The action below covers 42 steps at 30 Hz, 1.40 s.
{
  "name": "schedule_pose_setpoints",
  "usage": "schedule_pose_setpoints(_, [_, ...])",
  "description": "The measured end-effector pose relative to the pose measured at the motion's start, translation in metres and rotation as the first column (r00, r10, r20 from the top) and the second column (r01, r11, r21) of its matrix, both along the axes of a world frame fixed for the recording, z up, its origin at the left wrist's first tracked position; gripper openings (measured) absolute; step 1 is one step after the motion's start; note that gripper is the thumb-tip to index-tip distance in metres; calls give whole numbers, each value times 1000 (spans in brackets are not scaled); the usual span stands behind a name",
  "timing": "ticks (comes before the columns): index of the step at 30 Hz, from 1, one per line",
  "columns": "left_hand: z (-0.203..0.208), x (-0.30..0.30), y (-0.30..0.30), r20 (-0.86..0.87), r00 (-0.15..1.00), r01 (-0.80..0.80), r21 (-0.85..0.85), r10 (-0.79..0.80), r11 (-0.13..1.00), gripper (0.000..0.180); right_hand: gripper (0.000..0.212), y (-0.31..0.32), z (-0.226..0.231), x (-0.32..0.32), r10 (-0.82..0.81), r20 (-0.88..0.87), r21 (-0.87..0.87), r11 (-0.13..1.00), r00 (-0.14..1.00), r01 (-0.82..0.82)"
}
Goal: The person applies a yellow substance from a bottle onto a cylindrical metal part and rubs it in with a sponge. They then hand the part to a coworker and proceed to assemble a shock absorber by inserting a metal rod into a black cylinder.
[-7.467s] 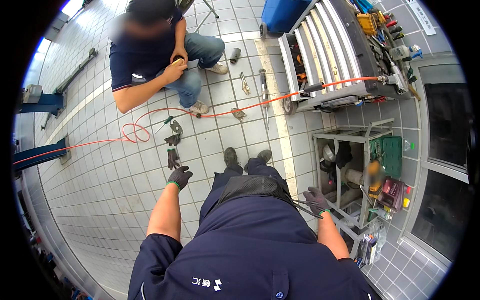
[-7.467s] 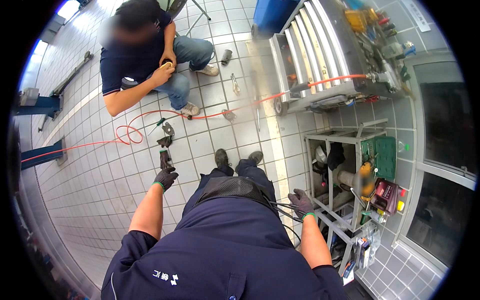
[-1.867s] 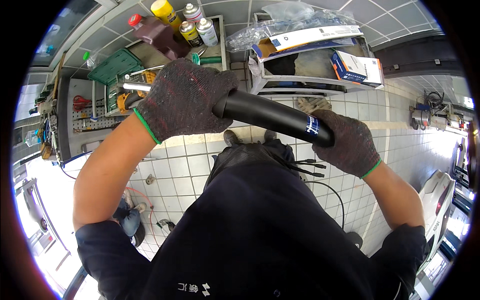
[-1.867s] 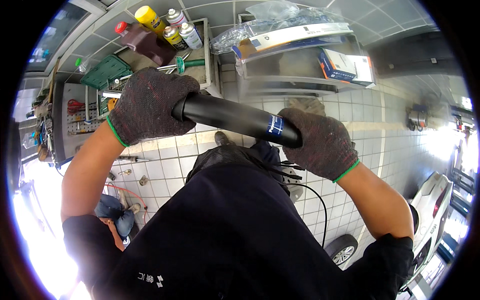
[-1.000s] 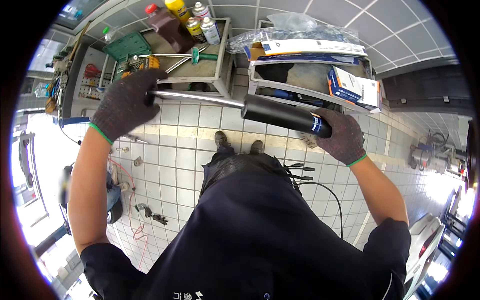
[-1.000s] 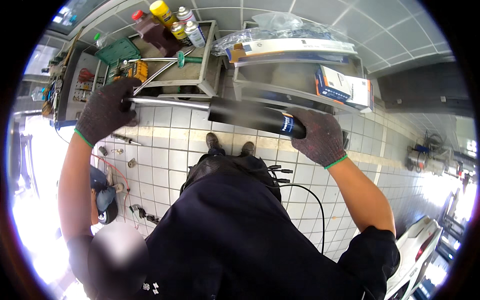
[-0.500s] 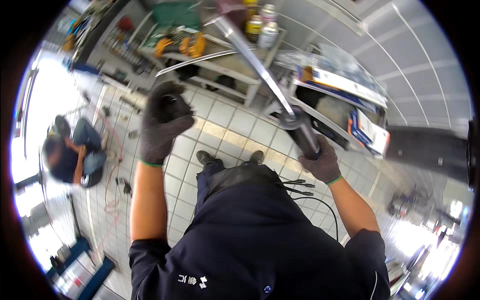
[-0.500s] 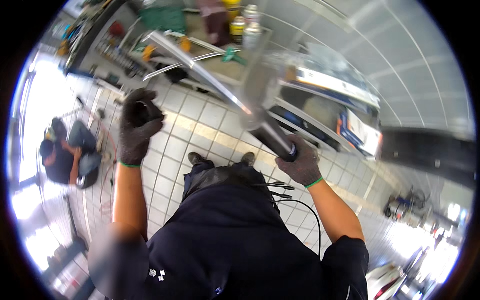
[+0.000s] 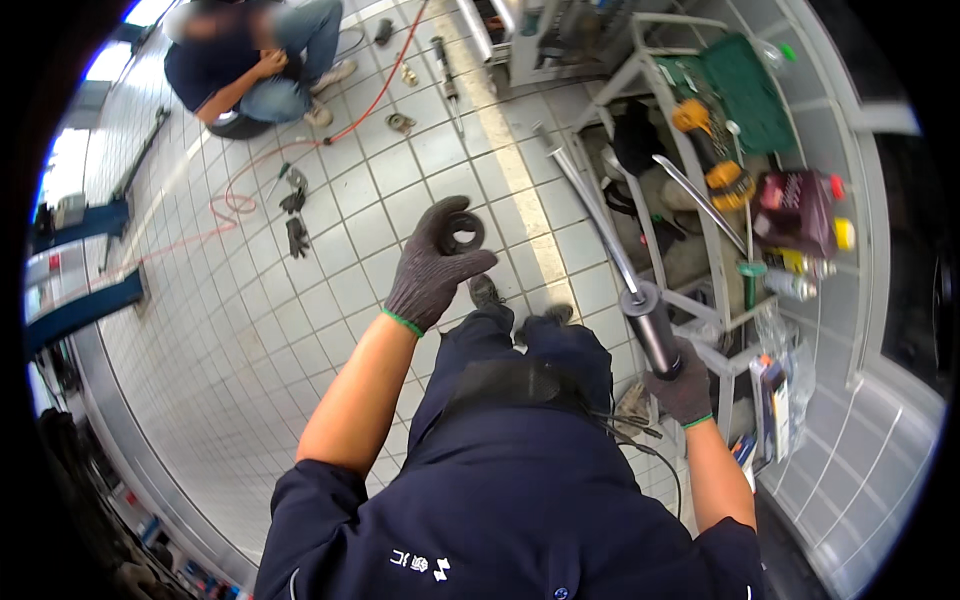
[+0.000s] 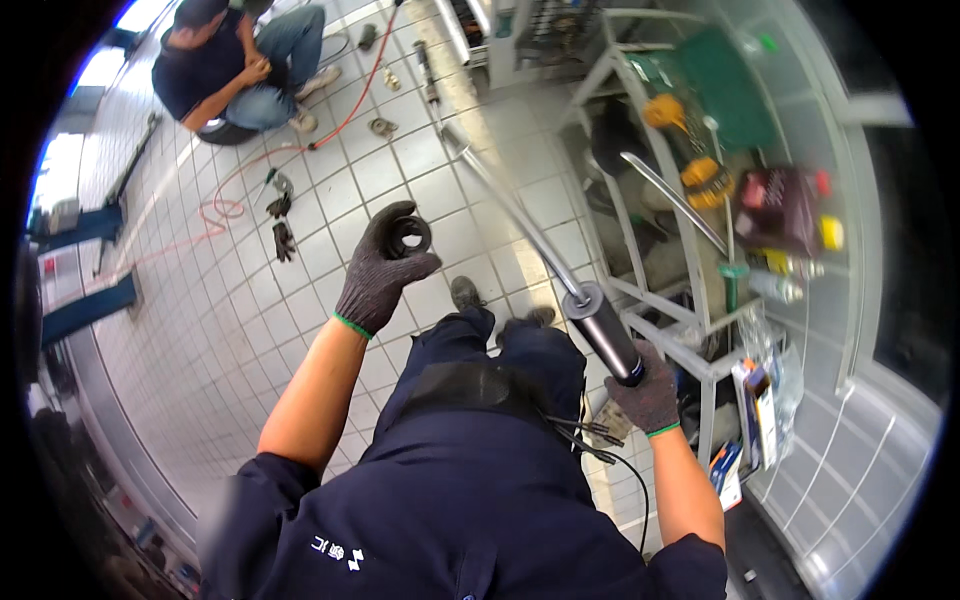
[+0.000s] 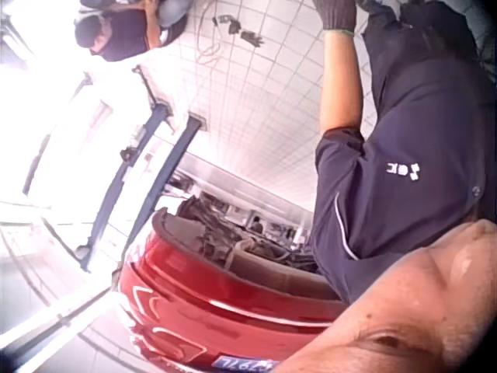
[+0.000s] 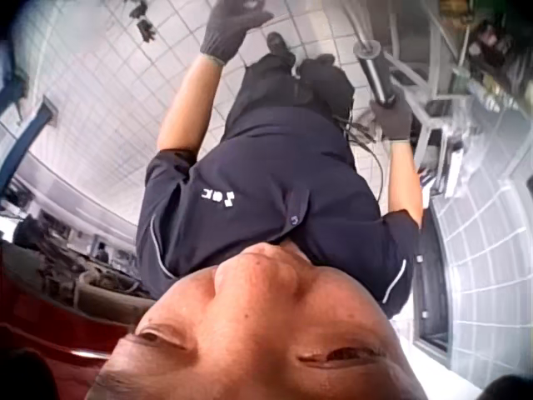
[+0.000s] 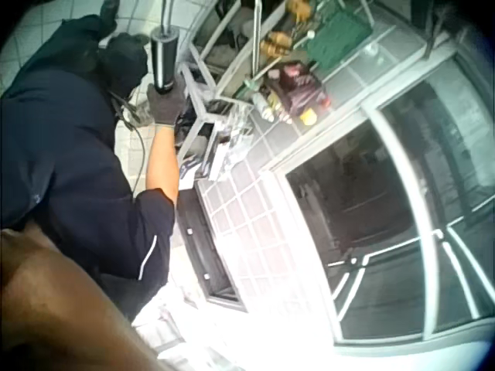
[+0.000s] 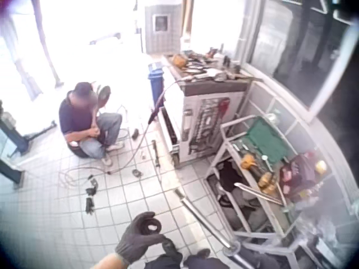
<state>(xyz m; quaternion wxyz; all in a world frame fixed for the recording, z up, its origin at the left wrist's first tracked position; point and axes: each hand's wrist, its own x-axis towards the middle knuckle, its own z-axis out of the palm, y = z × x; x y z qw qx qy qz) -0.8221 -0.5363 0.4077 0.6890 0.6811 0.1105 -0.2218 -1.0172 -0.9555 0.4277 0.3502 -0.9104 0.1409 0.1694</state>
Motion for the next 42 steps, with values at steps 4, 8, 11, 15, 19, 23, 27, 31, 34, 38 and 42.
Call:
schedule_pose_setpoints(4, [-60,25,82,-101,945,-320,-93,310,943,86,58,36,-48,79,193,-102,-2,981,976,-194])
schedule_pose_setpoints(8, [-102,64,124,-53,900,-437,-140,434,889,83,54,76,-79,171,345,-201,-26,934,917,-357])
schedule_pose_setpoints(11, [-124,101,148,-5,881,-465,-190,473,865,80,54,102,-97,240,423,-290,-57,888,859,-457])
schedule_pose_setpoints(15, [-164,148,168,89,834,-527,-162,544,834,64,58,131,-121,332,507,-338,-80,824,793,-561])
schedule_pose_setpoints(19, [-207,200,191,192,801,-574,-20,567,819,54,61,174,-144,401,513,-425,-110,788,746,-605])
schedule_pose_setpoints(23, [-251,260,229,451,841,-490,398,300,776,54,64,239,-169,452,461,-506,-101,808,729,-581])
schedule_pose_setpoints(27, [-305,307,270,469,883,-289,525,11,800,61,63,317,-228,506,424,-516,-121,824,744,-553])
schedule_pose_setpoints(31, [-386,367,293,500,852,-162,532,-155,831,69,59,386,-325,550,409,-458,-106,856,789,-506])
schedule_pose_setpoints(34, [-427,404,306,348,923,-31,495,-165,869,87,57,421,-420,579,419,-323,-93,878,848,-469])
schedule_pose_setpoints(38, [-537,430,324,660,751,-182,167,27,969,108,62,444,-546,608,387,-109,17,922,916,-388])
schedule_pose_setpoints(42, [-614,448,308,514,700,-302,-415,495,858,100,67,456,-656,638,348,-9,87,934,937,-346])
